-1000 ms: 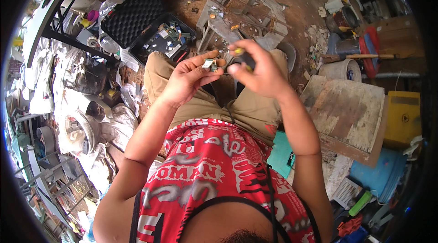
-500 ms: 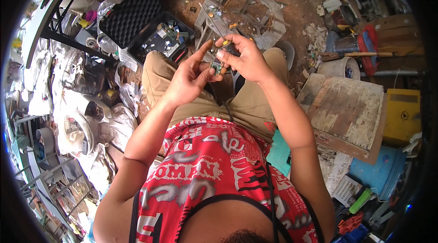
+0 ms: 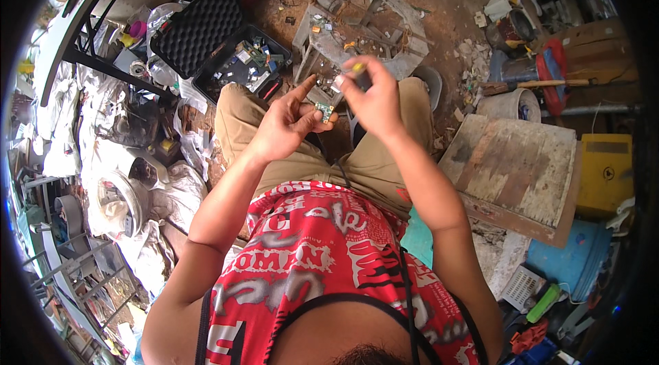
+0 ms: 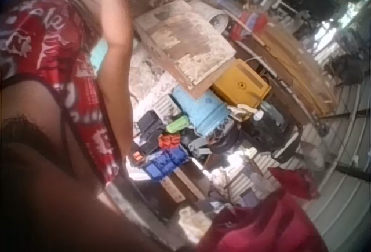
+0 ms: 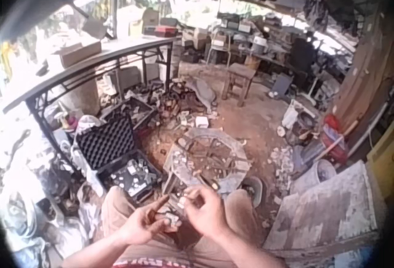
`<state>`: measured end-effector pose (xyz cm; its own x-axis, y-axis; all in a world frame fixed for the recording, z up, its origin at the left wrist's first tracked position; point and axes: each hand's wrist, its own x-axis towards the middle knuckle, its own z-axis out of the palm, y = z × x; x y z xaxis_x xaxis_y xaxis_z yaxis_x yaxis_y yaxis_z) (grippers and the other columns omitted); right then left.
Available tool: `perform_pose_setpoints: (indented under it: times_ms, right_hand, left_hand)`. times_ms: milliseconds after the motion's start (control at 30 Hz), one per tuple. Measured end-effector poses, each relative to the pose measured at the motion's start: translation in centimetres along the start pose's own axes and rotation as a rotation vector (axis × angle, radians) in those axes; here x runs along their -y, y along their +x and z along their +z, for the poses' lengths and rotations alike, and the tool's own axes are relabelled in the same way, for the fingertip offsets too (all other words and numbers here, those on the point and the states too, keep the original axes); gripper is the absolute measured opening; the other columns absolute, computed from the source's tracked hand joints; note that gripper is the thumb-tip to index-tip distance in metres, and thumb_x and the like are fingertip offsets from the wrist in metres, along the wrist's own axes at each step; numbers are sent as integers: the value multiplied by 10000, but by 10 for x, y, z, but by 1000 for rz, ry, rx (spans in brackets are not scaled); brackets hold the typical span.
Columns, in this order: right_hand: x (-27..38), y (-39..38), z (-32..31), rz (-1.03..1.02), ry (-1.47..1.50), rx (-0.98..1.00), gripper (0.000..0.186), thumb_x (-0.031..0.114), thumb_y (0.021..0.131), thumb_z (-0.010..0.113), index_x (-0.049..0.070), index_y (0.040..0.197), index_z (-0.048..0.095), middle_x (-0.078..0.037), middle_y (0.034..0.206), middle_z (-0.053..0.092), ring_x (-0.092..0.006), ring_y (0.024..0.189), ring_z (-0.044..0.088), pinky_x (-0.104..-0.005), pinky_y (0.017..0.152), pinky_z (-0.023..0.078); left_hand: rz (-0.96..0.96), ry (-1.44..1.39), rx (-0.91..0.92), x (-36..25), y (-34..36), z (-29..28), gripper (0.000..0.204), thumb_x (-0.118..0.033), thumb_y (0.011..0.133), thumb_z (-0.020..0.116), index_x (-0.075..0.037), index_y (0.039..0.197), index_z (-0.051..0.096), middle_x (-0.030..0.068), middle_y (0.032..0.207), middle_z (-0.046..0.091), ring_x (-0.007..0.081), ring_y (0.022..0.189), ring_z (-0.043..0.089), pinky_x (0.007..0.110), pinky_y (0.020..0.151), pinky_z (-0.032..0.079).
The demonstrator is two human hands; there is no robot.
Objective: The person uses a screwdriver and pliers to disassemble a small electronic component while sitting on the ground. They handle the tools and the component, turning them over to reach different parts.
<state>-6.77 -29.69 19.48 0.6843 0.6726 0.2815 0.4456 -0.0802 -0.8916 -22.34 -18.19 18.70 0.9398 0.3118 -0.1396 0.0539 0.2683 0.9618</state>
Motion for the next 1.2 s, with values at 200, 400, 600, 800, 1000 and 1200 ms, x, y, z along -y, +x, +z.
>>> perform_pose_setpoints:
  times_ms: [200,400,600,800,1000,1200]
  right_hand:
    - [-4,-14,-10,210,371,126,157,49,876,684,20,1017,621,-19,839,655,-97,727,629,-237,657,505]
    - [-33,-26,-40,479,562,43,165,52,891,674,44,1045,616,-22,896,657,-97,739,653,-220,620,510]
    - [-42,-36,-68,525,497,115,165,106,888,668,62,1037,612,-13,873,640,-114,787,642,-252,636,483]
    - [-75,45,-73,499,493,138,110,83,876,653,59,971,602,-46,871,647,-145,769,648,-267,612,496]
    - [-93,61,-67,624,571,-165,106,93,929,612,91,1013,547,-123,1074,669,-217,868,690,-295,627,545]
    - [-50,-26,-38,502,502,245,184,169,910,684,71,1044,607,-9,841,646,-43,572,533,-193,458,426]
  left_hand:
    - [-41,-88,30,-2,6,-12,475,-48,1005,482,10,1458,350,90,1096,677,135,948,661,262,887,533]
    - [-62,-151,-2,7,8,-9,415,-103,1025,454,-27,1430,407,102,1270,613,158,1049,654,292,938,521]
    - [-94,-183,12,18,6,-11,434,-37,1010,430,-13,1441,381,119,1315,586,169,1097,637,300,979,496]
    - [-113,-200,41,25,9,-11,425,-54,1018,456,-7,1434,384,105,1283,600,162,1078,642,284,956,509]
    - [-62,-216,-20,24,4,-4,443,-17,1001,472,1,1435,380,108,1248,615,163,1048,648,299,965,506]
    - [25,280,-10,26,21,11,598,29,953,517,-42,1505,298,69,964,678,126,945,667,260,846,518]
